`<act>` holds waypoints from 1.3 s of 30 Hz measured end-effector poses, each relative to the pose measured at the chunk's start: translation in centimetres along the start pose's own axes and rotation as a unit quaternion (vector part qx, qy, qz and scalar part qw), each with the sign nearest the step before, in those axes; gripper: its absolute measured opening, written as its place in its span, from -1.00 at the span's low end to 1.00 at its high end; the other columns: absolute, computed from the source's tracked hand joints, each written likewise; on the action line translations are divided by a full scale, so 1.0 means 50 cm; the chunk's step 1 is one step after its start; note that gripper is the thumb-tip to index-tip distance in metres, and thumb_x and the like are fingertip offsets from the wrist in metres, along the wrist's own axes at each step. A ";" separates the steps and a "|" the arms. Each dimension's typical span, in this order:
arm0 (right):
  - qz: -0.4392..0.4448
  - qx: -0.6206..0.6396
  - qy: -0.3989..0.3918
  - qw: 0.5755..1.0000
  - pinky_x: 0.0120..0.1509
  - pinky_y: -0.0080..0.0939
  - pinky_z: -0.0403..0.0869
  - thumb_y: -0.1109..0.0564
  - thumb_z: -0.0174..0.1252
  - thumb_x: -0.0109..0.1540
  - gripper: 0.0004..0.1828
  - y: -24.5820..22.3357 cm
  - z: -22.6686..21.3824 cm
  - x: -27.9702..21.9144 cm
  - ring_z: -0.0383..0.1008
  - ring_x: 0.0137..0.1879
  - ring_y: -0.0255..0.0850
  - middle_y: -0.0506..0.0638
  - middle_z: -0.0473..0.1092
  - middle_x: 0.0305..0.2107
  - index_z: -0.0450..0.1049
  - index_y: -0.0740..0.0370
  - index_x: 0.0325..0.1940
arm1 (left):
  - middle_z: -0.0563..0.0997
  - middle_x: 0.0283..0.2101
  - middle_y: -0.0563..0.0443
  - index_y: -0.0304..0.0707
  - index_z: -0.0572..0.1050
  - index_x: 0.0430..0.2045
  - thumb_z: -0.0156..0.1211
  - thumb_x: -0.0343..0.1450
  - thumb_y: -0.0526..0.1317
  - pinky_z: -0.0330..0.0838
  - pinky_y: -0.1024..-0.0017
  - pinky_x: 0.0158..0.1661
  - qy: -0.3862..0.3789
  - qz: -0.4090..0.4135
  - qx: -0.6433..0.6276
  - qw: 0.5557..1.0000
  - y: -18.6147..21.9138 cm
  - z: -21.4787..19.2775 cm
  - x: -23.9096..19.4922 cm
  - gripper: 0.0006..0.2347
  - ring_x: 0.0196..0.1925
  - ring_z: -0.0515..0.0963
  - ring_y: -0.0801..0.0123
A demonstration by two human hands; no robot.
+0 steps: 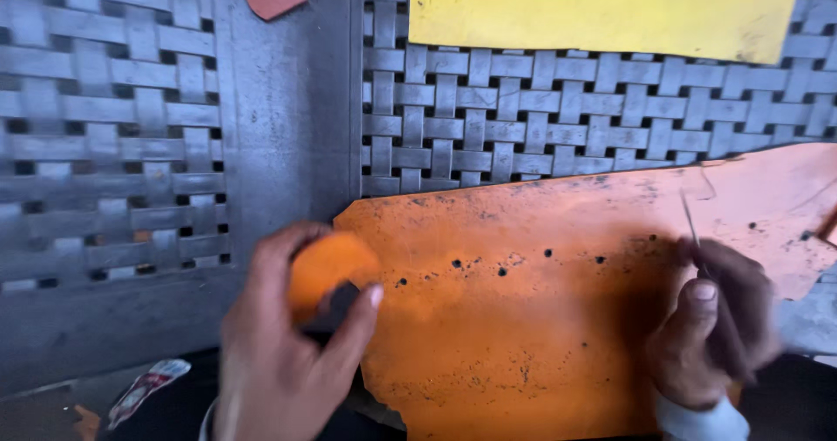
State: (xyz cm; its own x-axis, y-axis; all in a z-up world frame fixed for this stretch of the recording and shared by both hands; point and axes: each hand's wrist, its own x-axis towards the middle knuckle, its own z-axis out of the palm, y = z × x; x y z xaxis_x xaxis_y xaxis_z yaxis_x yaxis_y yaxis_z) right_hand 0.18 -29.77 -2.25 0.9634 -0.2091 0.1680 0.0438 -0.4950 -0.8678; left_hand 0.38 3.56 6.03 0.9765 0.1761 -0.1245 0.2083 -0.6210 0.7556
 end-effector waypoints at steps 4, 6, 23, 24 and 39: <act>0.003 0.046 -0.038 0.998 0.11 -0.27 0.54 0.09 0.09 0.52 -0.72 -0.019 0.004 -0.023 0.57 -0.11 -0.21 0.16 0.50 -0.22 0.30 0.42 0.00 | 0.51 -0.47 0.01 -0.25 0.52 -0.01 0.48 0.26 -0.27 0.47 0.52 -0.43 -0.039 -0.171 -0.027 0.984 -0.049 -0.002 -0.051 -0.59 -0.47 0.52 0.48; 0.012 0.090 -0.085 0.992 0.13 -0.14 0.54 0.12 0.12 0.49 -0.74 -0.036 0.016 -0.046 0.57 -0.12 -0.14 0.17 0.49 -0.30 0.33 0.42 -0.08 | 0.61 -0.50 0.18 -0.23 0.50 -0.13 0.43 0.32 -0.30 0.47 0.67 -0.41 -0.024 -0.086 -0.092 0.992 -0.092 0.003 -0.058 -0.71 -0.45 0.62 0.73; -0.086 0.161 -0.217 0.959 -0.02 0.01 0.49 0.14 0.11 0.33 -0.80 -0.044 0.098 -0.086 0.49 -0.19 0.00 0.20 0.43 -0.32 0.40 0.38 -0.13 | 0.56 -0.43 0.09 -0.09 0.58 0.01 0.36 0.36 -0.19 0.53 0.52 -0.49 -0.138 -0.117 0.036 0.983 -0.041 0.009 -0.011 -0.67 -0.49 0.61 0.52; -0.093 0.165 -0.207 0.960 -0.04 -0.01 0.47 0.14 0.13 0.32 -0.80 -0.043 0.098 -0.089 0.47 -0.20 0.00 0.18 0.41 -0.34 0.39 0.37 -0.14 | 0.56 -0.37 0.06 -0.06 0.58 0.04 0.36 0.36 -0.21 0.56 0.51 -0.46 -0.161 -0.152 0.033 0.975 -0.036 0.004 -0.007 -0.66 -0.44 0.63 0.48; -0.034 0.062 -0.078 0.994 0.00 -0.15 0.38 0.21 0.04 0.35 -0.85 -0.008 0.065 -0.076 0.36 -0.16 -0.08 0.15 0.36 -0.23 0.38 0.34 -0.03 | 0.04 0.54 -0.17 -0.45 0.05 0.42 -0.05 0.34 -0.30 -0.24 -0.09 0.42 -0.227 0.219 0.281 0.906 0.000 0.194 -0.166 -0.36 0.58 -0.06 0.09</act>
State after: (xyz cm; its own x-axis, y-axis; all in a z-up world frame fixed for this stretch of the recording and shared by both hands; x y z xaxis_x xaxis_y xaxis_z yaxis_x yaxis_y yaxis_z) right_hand -2.66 -26.02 -4.07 0.9859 -0.0397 0.1625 0.1341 -0.3939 -0.9093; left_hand -7.19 -5.31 0.82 0.8681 -0.4342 -0.2405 -0.3333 -0.8690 0.3658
